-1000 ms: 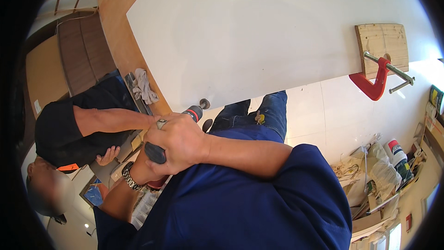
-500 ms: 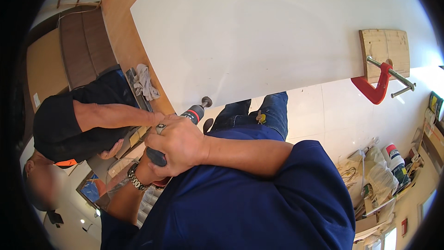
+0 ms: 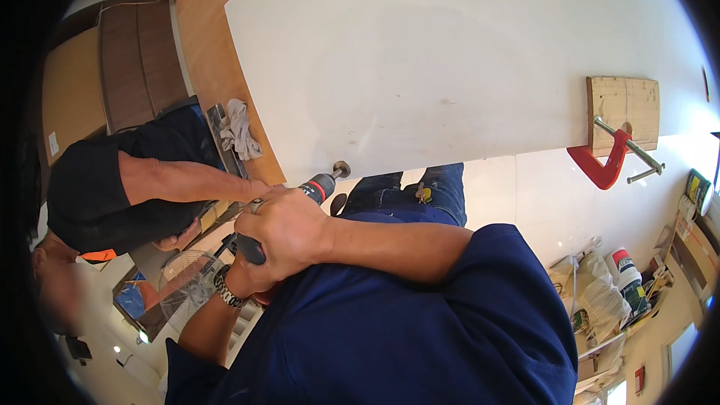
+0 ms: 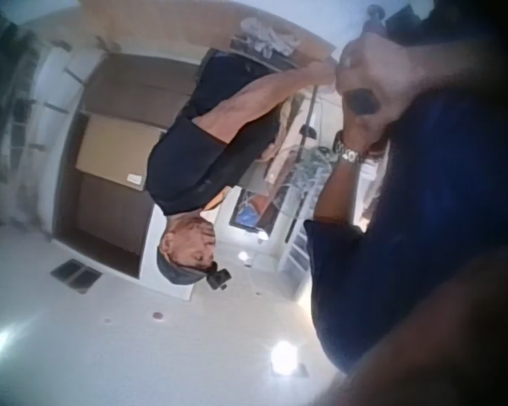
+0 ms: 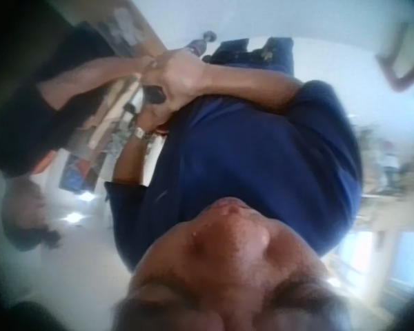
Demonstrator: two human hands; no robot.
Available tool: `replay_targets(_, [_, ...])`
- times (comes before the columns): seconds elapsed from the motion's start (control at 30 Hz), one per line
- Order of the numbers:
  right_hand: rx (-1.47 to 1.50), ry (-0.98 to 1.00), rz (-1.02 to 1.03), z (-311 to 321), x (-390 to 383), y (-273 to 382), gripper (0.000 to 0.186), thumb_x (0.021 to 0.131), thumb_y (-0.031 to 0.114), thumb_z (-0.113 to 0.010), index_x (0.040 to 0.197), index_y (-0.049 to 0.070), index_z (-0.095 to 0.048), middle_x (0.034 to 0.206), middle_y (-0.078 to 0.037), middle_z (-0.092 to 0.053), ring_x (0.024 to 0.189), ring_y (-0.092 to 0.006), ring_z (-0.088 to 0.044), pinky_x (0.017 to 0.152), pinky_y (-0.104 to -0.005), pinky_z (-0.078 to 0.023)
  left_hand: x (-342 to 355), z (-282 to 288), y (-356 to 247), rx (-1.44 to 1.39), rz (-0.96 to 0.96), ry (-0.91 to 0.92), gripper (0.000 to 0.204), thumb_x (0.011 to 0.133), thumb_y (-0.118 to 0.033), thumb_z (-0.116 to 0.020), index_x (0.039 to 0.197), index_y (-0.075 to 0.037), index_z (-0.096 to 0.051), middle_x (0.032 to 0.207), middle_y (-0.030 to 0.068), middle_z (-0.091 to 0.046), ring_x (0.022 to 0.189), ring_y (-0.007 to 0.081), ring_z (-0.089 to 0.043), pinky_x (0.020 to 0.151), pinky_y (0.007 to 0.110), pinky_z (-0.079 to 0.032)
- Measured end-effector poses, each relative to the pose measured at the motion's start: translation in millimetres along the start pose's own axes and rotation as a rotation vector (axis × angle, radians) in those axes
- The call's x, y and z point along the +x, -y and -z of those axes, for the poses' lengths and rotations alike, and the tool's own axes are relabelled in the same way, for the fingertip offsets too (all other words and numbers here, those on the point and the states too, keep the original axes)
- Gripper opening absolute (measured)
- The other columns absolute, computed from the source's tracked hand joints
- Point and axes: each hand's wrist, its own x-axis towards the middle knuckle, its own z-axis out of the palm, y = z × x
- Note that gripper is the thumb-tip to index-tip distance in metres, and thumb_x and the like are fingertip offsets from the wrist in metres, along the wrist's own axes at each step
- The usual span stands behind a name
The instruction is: The person drills a hole into a white furniture panel using a power drill and then drills into a smaller wooden piece held by a clamp.
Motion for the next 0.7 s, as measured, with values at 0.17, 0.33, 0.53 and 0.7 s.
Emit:
replay_targets(0.17, [0.021,-0.106,0.059,7.3,-1.2,-0.8,0.037,0.063,0.034,-0.075,0.085,0.007,-0.062,0.071,-0.009,-0.061,0.055,-0.0269,-0.062,0.064,-0.0382,-0.051,13.8,3.8,-15.1,0.055,0.076,0.056,0.052,0.078,-0.02,-0.07,0.121,-0.003,-0.047,0.119,0.0191,-0.052,0.11,0.034,-0.057,0.088,0.041,-0.048])
replay_targets(0.33, [0.056,-0.151,0.078,11.8,-5.0,-1.5,0.037,0.062,0.032,-0.076,0.087,0.008,-0.062,0.073,-0.008,-0.063,0.053,-0.0257,-0.062,0.065,-0.0382,-0.051,16.8,4.7,-22.0,0.11,0.062,0.115,0.051,0.078,-0.02,-0.07,0.12,-0.002,-0.046,0.116,0.0181,-0.053,0.106,0.0323,-0.059,0.085,0.04,-0.049])
replay_targets(0.53, [0.069,-0.173,0.076,22.6,-8.0,-1.2,0.036,0.061,0.03,-0.077,0.086,0.009,-0.063,0.073,-0.008,-0.063,0.052,-0.0246,-0.061,0.064,-0.037,-0.051,24.0,1.3,-32.3,0.09,0.051,0.064,0.049,0.077,-0.019,-0.071,0.117,-0.002,-0.048,0.11,0.0173,-0.058,0.101,0.0308,-0.062,0.083,0.039,-0.05])
replay_targets(0.7, [0.092,-0.198,0.094,24.4,-11.1,-3.4,0.034,0.062,0.029,-0.076,0.085,0.009,-0.063,0.073,-0.007,-0.063,0.052,-0.0239,-0.061,0.063,-0.0357,-0.051,22.2,1.3,-39.8,0.097,0.124,0.103,0.04,0.077,-0.018,-0.071,0.111,-0.004,-0.055,0.102,0.0155,-0.065,0.093,0.0281,-0.067,0.077,0.037,-0.052])
